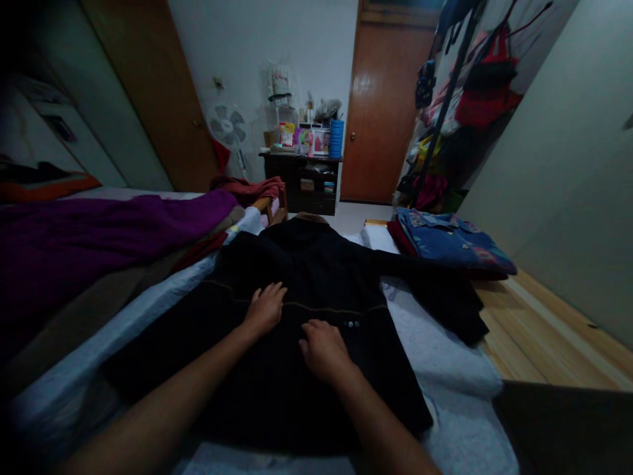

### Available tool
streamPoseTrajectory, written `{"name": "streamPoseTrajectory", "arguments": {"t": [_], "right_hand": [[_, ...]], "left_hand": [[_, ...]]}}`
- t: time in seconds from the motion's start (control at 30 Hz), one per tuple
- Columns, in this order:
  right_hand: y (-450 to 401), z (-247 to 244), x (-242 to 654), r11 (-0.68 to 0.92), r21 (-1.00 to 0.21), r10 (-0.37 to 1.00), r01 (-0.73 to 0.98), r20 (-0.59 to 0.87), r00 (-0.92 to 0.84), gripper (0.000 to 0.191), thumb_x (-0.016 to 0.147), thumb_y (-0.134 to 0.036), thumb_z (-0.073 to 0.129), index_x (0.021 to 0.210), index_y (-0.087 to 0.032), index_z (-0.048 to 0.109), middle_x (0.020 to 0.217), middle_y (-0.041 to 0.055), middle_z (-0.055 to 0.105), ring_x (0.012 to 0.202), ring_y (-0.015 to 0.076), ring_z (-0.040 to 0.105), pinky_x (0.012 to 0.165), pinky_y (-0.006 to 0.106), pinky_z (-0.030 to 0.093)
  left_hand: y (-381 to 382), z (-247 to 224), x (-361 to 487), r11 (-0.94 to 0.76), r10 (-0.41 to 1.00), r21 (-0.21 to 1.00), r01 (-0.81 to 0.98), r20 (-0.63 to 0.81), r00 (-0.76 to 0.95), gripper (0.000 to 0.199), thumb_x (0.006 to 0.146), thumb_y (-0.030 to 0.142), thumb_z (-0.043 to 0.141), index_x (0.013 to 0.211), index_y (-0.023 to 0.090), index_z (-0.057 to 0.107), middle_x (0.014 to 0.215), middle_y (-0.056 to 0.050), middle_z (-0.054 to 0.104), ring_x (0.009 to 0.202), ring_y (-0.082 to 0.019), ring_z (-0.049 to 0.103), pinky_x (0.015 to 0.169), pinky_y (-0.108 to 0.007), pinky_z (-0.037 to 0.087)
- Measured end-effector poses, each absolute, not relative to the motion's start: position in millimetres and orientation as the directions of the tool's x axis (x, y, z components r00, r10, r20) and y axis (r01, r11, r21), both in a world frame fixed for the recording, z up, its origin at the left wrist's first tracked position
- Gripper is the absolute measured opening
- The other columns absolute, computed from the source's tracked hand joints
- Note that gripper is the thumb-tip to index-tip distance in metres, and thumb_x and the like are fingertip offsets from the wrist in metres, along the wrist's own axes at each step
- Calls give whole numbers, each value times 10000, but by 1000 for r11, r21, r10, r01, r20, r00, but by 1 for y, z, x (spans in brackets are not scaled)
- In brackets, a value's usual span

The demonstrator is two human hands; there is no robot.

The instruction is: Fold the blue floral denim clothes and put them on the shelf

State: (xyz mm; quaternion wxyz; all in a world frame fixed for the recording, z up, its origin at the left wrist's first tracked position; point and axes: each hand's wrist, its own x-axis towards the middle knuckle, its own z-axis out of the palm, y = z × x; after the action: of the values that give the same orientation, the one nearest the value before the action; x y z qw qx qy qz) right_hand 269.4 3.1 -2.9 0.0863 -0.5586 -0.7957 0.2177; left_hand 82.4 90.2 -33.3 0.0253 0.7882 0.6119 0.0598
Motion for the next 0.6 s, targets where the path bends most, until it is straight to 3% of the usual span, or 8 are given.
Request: {"name": "streamPoseTrajectory", "arguments": {"t": [0.1,0.2,0.33,0.47,0.6], "right_hand": [[34,11,277,314,-426,938,849,-1,-348,411,931,-195,363,1271,-167,593,1293,111,616,1229,201,532,1052,333,362],[67,10,283,354,-357,934,865,88,-346,468,927,-176,368,1373,-115,494,1447,121,482,1366,208,388,1115,343,293],[102,-10,295,310,-313,939,898,-48,-341,574,955,-361,412,1480,-136,347,1566,103,295,1452,256,221,1153,433,222],[129,-29,316,243,-272,943,931,-159,-293,603,967,-524,337,1486,-216,345,1589,64,240,1467,278,163,1154,519,168],[153,-31,330,193,-180,960,965,-168,-223,608,967,-522,342,1485,-204,347,1589,70,243,1462,274,178,1153,482,195]], "left_hand": [[83,-36,96,-389,921,194,901,104,375,457,957,233,361,1398,182,470,1519,-78,402,1423,-225,312,1163,-425,249],[79,-41,104,-413,910,220,883,88,404,472,961,331,405,1401,171,466,1518,-88,402,1420,-248,317,1158,-441,259],[80,-39,109,-399,917,185,898,89,390,471,929,379,475,1359,191,513,1484,-95,449,1380,-291,373,1108,-455,323],[88,-18,122,-343,939,155,927,53,338,404,915,454,479,1191,196,622,1296,-124,602,1208,-324,530,961,-467,435],[107,-2,144,-208,978,124,970,12,208,372,883,419,532,1134,167,638,1141,-151,645,1078,-326,589,912,-476,438]]}}
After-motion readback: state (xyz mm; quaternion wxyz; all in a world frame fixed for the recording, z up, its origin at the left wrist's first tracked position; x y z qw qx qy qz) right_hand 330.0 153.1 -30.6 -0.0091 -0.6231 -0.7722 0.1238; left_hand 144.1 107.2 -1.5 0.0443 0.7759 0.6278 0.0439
